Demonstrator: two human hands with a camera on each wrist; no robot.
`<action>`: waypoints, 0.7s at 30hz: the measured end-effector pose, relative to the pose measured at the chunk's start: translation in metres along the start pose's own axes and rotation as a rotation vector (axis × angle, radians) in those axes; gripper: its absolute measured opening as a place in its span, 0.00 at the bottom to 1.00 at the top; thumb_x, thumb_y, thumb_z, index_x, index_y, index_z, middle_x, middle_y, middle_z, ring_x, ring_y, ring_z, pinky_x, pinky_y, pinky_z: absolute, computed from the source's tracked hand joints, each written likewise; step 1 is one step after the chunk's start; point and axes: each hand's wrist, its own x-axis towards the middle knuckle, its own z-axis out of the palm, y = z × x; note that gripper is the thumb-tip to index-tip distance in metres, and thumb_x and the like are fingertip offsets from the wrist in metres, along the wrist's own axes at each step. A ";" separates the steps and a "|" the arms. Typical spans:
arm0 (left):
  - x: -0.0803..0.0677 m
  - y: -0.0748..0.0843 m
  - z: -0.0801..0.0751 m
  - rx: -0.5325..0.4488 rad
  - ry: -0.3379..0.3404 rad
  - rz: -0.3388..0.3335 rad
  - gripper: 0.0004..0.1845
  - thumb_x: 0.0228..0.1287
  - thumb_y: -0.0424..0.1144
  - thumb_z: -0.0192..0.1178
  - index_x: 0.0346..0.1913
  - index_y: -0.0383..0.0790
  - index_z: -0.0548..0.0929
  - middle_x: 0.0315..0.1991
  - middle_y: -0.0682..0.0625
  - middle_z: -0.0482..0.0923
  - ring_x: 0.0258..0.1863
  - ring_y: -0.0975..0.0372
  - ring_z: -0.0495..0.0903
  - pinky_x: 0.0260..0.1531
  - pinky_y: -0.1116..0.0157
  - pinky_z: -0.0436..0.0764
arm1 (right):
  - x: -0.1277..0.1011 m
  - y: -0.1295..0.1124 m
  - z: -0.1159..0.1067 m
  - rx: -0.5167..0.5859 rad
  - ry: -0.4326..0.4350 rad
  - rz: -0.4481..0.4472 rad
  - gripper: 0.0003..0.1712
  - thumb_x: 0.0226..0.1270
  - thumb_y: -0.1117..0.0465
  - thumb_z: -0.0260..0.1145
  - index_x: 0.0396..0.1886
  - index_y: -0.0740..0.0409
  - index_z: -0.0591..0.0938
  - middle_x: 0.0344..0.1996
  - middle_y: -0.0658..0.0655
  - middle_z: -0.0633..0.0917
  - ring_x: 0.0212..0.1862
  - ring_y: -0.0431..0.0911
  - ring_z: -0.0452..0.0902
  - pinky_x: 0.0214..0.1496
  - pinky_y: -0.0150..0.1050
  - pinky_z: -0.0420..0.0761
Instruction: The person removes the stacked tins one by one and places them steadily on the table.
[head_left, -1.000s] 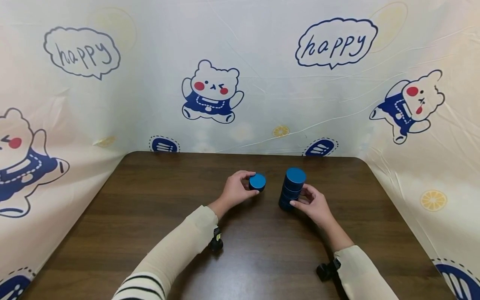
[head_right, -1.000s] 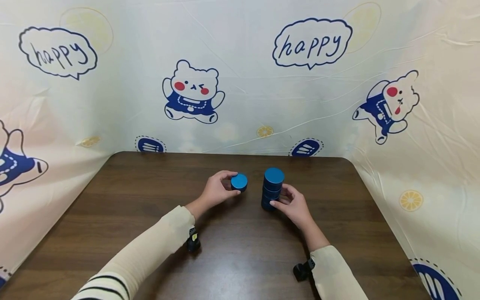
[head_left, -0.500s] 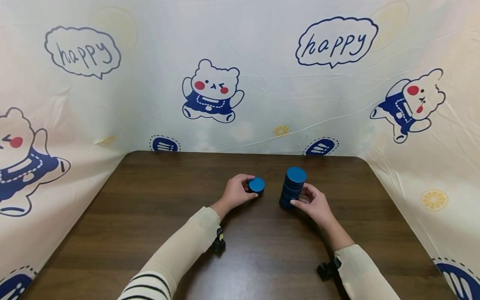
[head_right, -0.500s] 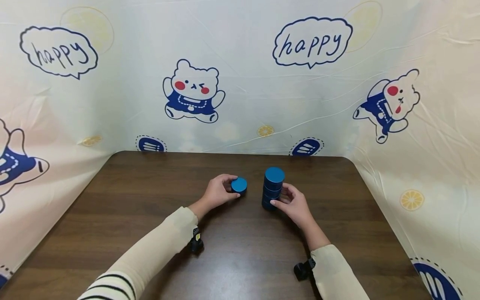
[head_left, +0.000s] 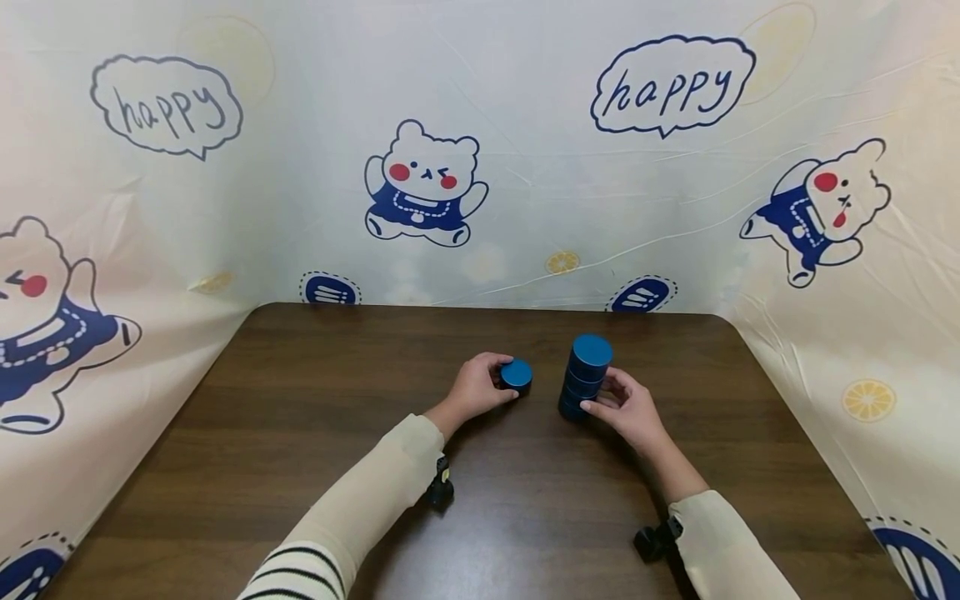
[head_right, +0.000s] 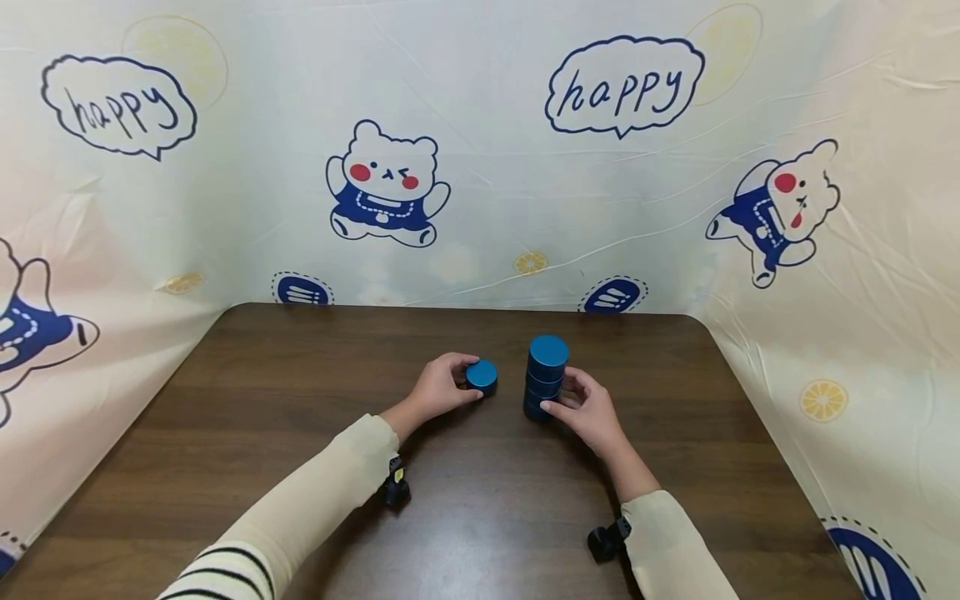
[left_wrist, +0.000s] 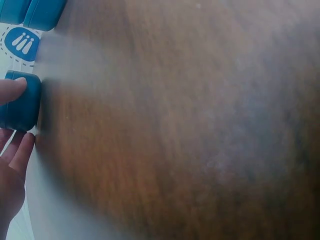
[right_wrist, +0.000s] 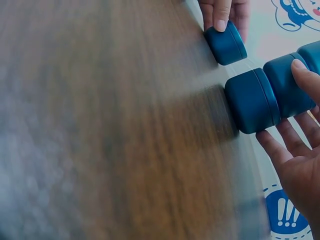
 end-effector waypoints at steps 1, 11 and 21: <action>0.000 0.000 0.000 0.001 -0.001 0.000 0.31 0.51 0.38 0.76 0.59 0.36 0.79 0.56 0.42 0.76 0.47 0.56 0.79 0.47 0.60 0.81 | 0.000 0.000 0.000 0.000 0.001 -0.002 0.36 0.58 0.62 0.75 0.65 0.63 0.70 0.61 0.65 0.74 0.62 0.58 0.70 0.57 0.37 0.77; -0.001 0.004 -0.005 -0.098 0.002 0.043 0.33 0.50 0.37 0.76 0.60 0.33 0.77 0.55 0.40 0.75 0.49 0.53 0.80 0.49 0.60 0.82 | -0.001 -0.001 -0.001 -0.007 0.007 0.007 0.36 0.58 0.62 0.74 0.64 0.63 0.70 0.61 0.65 0.74 0.62 0.58 0.70 0.58 0.40 0.77; -0.002 0.010 -0.016 -0.106 0.007 0.050 0.34 0.51 0.39 0.76 0.61 0.33 0.76 0.54 0.42 0.75 0.50 0.54 0.78 0.47 0.58 0.82 | 0.001 0.003 -0.001 -0.004 -0.001 0.024 0.36 0.58 0.61 0.74 0.65 0.62 0.70 0.62 0.64 0.74 0.62 0.58 0.69 0.59 0.41 0.76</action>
